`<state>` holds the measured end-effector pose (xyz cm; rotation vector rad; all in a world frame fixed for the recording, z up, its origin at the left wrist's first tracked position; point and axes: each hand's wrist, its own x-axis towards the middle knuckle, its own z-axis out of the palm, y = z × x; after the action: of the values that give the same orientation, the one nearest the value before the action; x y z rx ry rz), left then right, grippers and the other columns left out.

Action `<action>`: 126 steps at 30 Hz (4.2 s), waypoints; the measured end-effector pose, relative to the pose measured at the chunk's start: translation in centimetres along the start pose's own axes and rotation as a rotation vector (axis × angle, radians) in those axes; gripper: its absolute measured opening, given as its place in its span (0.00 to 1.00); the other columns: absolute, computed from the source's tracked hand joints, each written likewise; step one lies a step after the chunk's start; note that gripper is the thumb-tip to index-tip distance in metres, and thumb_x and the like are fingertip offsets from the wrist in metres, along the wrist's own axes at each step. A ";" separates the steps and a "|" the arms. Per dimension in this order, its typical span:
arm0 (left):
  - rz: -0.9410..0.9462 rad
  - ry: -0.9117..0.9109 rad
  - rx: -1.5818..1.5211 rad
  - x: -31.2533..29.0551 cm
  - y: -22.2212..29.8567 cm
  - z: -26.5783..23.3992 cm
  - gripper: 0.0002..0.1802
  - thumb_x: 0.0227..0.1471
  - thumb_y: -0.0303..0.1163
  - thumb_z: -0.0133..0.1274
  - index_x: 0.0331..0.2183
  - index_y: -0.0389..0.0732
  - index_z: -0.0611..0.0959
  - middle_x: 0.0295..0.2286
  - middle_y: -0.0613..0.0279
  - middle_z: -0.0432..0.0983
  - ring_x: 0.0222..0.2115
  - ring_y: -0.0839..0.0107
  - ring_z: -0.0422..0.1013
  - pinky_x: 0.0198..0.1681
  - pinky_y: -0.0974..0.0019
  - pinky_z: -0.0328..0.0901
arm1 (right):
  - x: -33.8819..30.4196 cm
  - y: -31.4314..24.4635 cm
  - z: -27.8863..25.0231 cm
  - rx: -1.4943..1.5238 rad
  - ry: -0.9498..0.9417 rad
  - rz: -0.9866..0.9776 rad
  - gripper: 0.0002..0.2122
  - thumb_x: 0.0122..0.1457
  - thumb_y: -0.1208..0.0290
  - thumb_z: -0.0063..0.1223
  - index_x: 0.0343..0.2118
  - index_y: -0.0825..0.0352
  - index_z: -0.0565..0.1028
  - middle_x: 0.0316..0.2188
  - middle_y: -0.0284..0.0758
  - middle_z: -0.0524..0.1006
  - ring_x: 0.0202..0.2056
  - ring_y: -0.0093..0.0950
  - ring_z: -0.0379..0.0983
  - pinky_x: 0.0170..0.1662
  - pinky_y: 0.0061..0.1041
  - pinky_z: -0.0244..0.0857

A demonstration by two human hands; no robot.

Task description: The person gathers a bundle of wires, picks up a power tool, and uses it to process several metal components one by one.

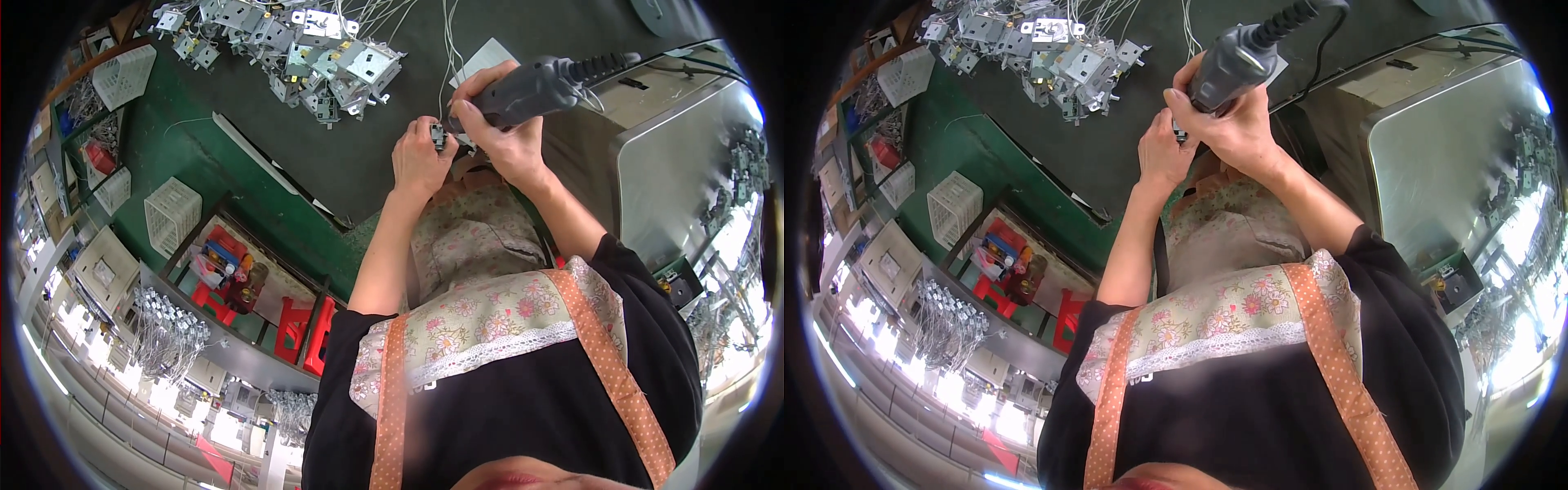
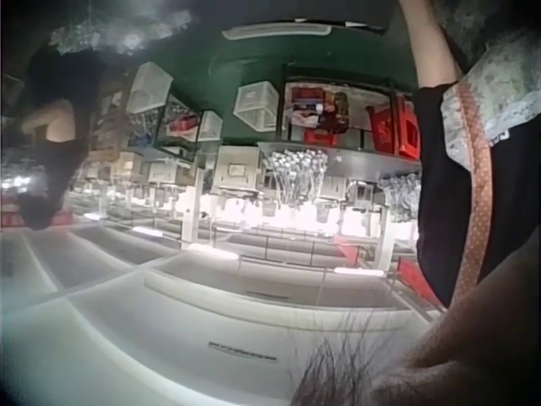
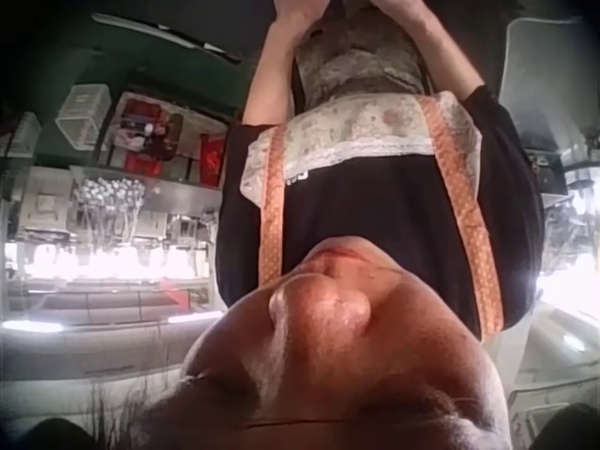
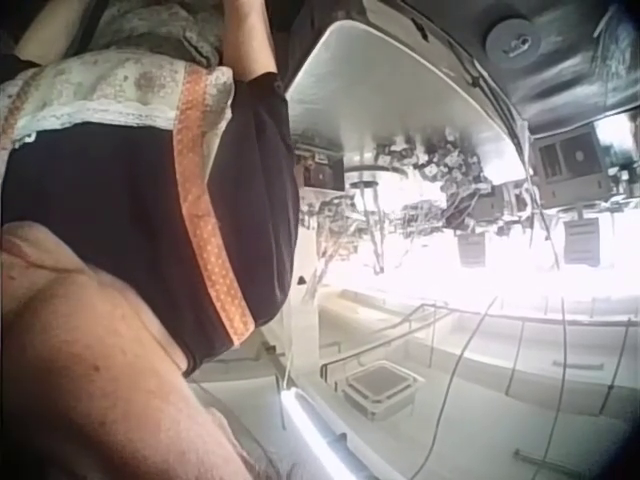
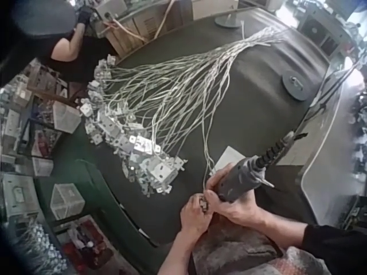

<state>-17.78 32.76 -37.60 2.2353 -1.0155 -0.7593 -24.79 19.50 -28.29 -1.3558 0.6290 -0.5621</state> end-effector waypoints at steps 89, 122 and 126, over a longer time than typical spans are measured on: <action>0.174 0.387 -0.195 0.1 4.2 -1.5 0.24 0.46 0.27 0.63 0.46 0.36 0.77 0.34 0.48 0.79 0.33 0.53 0.77 0.36 0.60 0.72 | 1.5 -4.6 -0.6 0.045 0.037 -0.146 0.12 0.53 0.86 0.48 0.37 0.66 0.61 0.28 0.37 0.70 0.32 0.28 0.68 0.47 0.35 0.64; -0.652 -0.170 -1.618 5.1 6.1 -4.8 0.15 0.56 0.41 0.57 0.39 0.41 0.75 0.30 0.66 0.75 0.28 0.77 0.72 0.29 0.70 0.68 | 3.2 -5.1 -4.5 0.347 0.358 -0.186 0.08 0.55 0.82 0.53 0.38 0.72 0.70 0.32 0.41 0.75 0.35 0.31 0.73 0.46 0.33 0.67; -0.725 -0.179 -1.886 4.9 5.4 -2.6 0.11 0.56 0.39 0.57 0.38 0.44 0.80 0.31 0.67 0.78 0.26 0.78 0.72 0.22 0.72 0.65 | 3.0 -6.3 -4.5 0.380 0.359 -0.210 0.08 0.55 0.82 0.53 0.37 0.72 0.70 0.32 0.41 0.75 0.35 0.31 0.73 0.47 0.34 0.66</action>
<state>-15.86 26.50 -33.44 0.6970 0.5706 -1.3336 -25.83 13.43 -22.72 -0.9724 0.6312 -1.0546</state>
